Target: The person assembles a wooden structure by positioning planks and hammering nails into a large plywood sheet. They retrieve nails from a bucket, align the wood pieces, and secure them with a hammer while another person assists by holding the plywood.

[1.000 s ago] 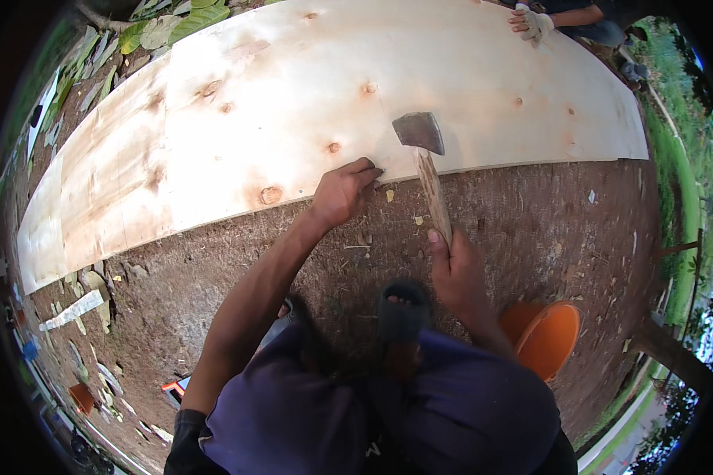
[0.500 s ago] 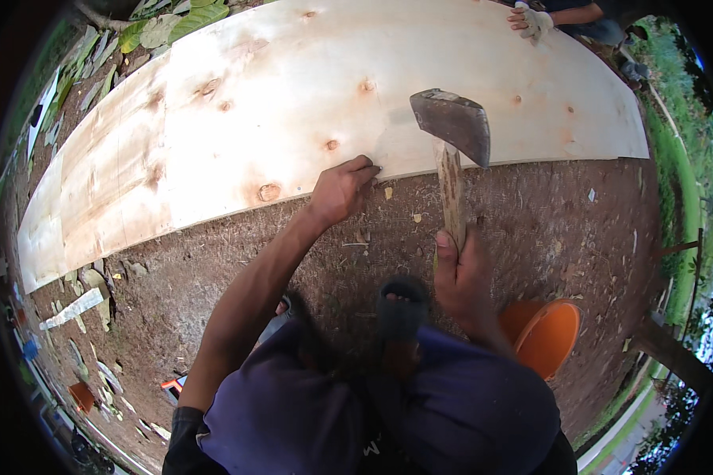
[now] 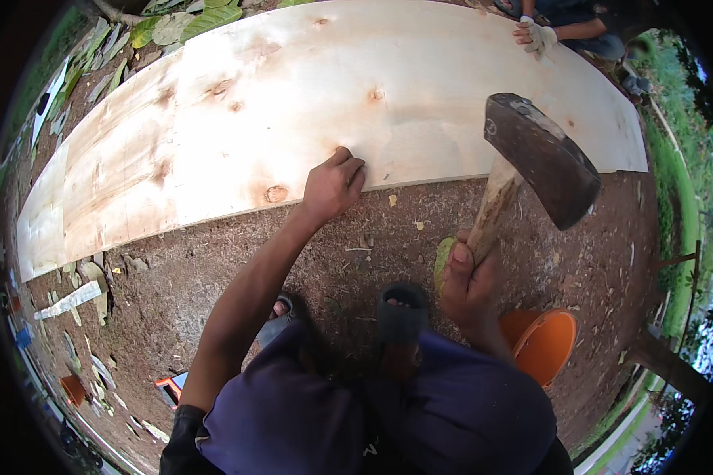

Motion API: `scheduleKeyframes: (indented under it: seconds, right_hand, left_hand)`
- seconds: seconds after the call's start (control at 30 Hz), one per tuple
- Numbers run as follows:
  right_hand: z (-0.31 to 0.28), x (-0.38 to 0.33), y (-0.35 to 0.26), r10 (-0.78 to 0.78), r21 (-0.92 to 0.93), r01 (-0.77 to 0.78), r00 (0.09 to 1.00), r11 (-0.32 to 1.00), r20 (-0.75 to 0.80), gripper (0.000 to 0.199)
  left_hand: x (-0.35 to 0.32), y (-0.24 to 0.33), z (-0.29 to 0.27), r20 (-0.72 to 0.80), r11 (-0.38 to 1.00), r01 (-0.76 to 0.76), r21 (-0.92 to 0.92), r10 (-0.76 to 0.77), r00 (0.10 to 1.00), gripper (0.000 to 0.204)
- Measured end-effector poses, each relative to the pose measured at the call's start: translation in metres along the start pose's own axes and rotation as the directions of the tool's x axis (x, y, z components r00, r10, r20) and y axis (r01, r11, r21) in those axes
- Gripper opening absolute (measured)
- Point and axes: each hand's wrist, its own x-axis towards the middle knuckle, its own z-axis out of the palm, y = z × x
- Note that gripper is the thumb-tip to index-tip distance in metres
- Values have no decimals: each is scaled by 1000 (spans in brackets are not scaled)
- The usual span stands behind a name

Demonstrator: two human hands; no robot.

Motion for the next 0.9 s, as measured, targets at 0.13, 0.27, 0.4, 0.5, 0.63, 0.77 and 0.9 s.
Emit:
scheduleKeyframes:
  seconds: [0.13, 0.27, 0.4, 0.5, 0.63, 0.77, 0.9]
  right_hand:
    - [18, -11, 83, -31, -250, 68, 988, 966, 151, 32]
    - [30, -2, 79, 299, -493, -124, 908, 861, 293, 33]
    - [13, -3, 5, 17, -148, -4, 996, 989, 91, 36]
    - [10, -4, 38, -127, 69, 121, 988, 990, 83, 34]
    - [29, 3, 84, 273, -516, -111, 929, 850, 249, 35]
    - [18, -6, 52, 130, -310, -66, 973, 948, 192, 32]
    - [12, -6, 31, -217, 217, 221, 975, 951, -43, 31]
  left_hand:
    - [5, -20, 1, -153, 961, 103, 255, -65, 986, 11]
    - [4, -33, 2, -70, 927, 68, 369, -45, 997, 9]
    - [1, -31, 0, -55, 929, 72, 364, -56, 997, 11]
    - [4, -25, 2, -6, 936, 89, 342, -93, 996, 11]
    - [-1, -26, 4, 6, 935, 89, 342, -96, 995, 11]
    - [-8, -32, 2, -26, 922, 87, 377, -84, 996, 9]
    - [1, -30, -1, -35, 915, 107, 390, -101, 994, 9]
